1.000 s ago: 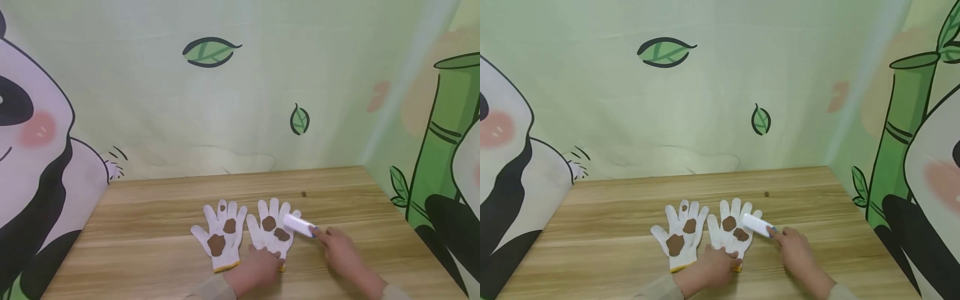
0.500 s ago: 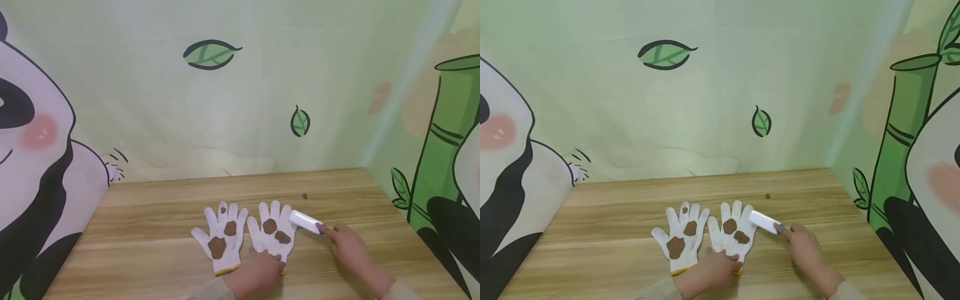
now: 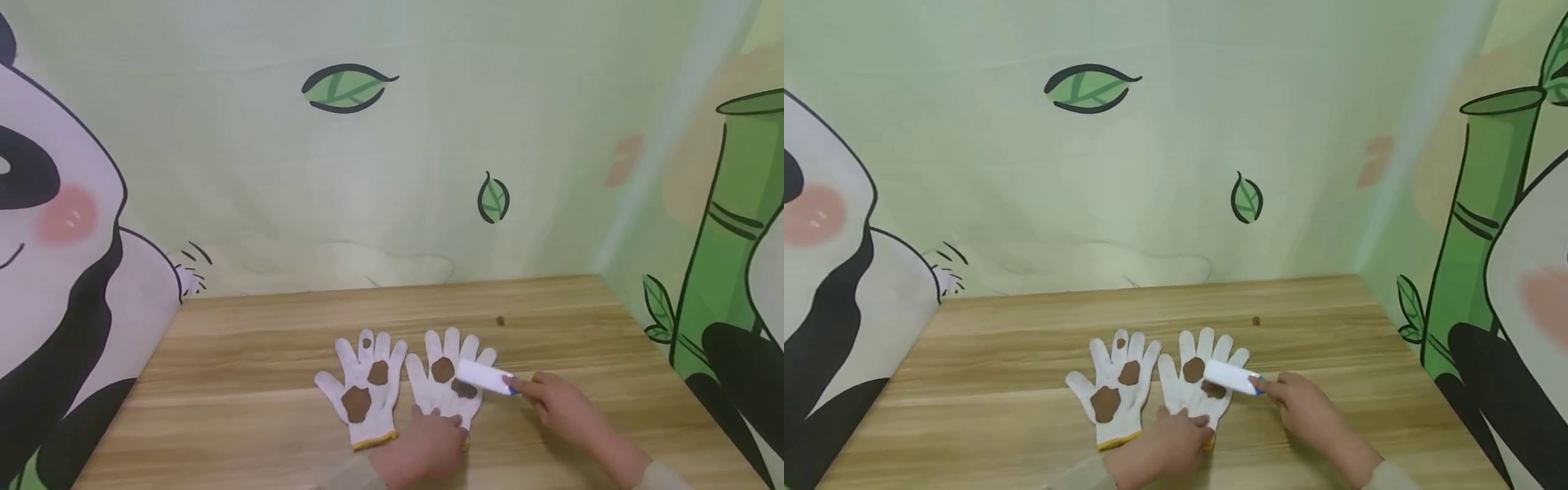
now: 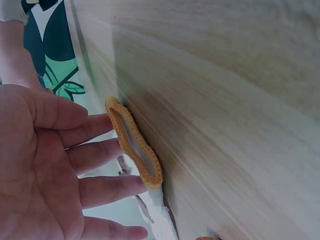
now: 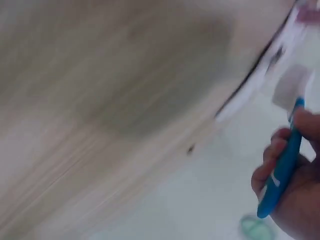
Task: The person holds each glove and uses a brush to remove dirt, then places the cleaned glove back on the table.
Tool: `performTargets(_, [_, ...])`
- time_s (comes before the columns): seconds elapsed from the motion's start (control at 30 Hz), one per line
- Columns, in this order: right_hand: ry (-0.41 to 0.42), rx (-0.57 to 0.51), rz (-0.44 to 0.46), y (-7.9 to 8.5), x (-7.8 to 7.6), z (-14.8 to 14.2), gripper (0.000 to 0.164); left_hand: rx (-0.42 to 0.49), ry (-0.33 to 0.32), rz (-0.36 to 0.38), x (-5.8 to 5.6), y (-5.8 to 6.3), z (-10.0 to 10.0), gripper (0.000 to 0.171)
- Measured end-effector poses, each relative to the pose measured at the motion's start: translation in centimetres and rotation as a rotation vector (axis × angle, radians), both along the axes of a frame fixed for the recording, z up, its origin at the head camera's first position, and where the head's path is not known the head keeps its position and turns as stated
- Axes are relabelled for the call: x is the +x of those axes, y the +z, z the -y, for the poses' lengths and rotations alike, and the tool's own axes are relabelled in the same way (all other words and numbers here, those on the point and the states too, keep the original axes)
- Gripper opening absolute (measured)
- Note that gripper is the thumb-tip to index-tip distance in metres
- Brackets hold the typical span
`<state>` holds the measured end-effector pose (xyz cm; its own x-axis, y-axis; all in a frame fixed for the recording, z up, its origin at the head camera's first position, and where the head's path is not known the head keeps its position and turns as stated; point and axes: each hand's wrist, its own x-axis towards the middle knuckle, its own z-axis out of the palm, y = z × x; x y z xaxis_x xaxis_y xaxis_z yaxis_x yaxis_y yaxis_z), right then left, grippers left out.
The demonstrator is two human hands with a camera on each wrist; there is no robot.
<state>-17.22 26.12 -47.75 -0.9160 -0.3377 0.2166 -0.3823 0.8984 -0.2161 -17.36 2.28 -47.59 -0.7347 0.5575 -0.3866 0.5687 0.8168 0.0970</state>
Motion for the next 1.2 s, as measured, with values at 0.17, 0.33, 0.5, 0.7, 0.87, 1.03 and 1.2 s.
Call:
performTargets(0.17, [0.039,0.021,0.067,0.0,0.6,0.7,0.039,-0.002,0.015,0.017,-0.2,0.0,-0.4,0.035])
performTargets(0.33, [-0.112,0.016,-0.08,-0.3,0.4,1.1,0.04,-0.008,-0.009,0.004,-0.2,0.0,-0.2,0.034])
performTargets(0.5, [-0.027,0.046,-0.112,0.2,1.0,0.8,0.042,-0.006,-0.008,0.0,-0.1,0.1,-0.1,0.035])
performTargets(0.7, [-0.073,0.114,-0.142,0.1,1.2,1.0,0.047,0.003,-0.007,0.009,-0.1,0.2,-0.2,0.036])
performTargets(0.87, [-0.034,0.122,-0.22,0.4,1.6,1.0,0.048,0.002,-0.021,-0.017,0.0,0.4,-0.3,0.034])
performTargets(1.03, [-0.017,0.217,-0.206,0.7,2.2,1.3,0.061,-0.006,-0.018,-0.034,0.2,0.6,-0.3,0.033])
performTargets(1.2, [-0.026,0.228,-0.265,1.1,2.3,1.8,0.06,0.005,-0.014,-0.046,0.4,0.7,-0.2,0.034])
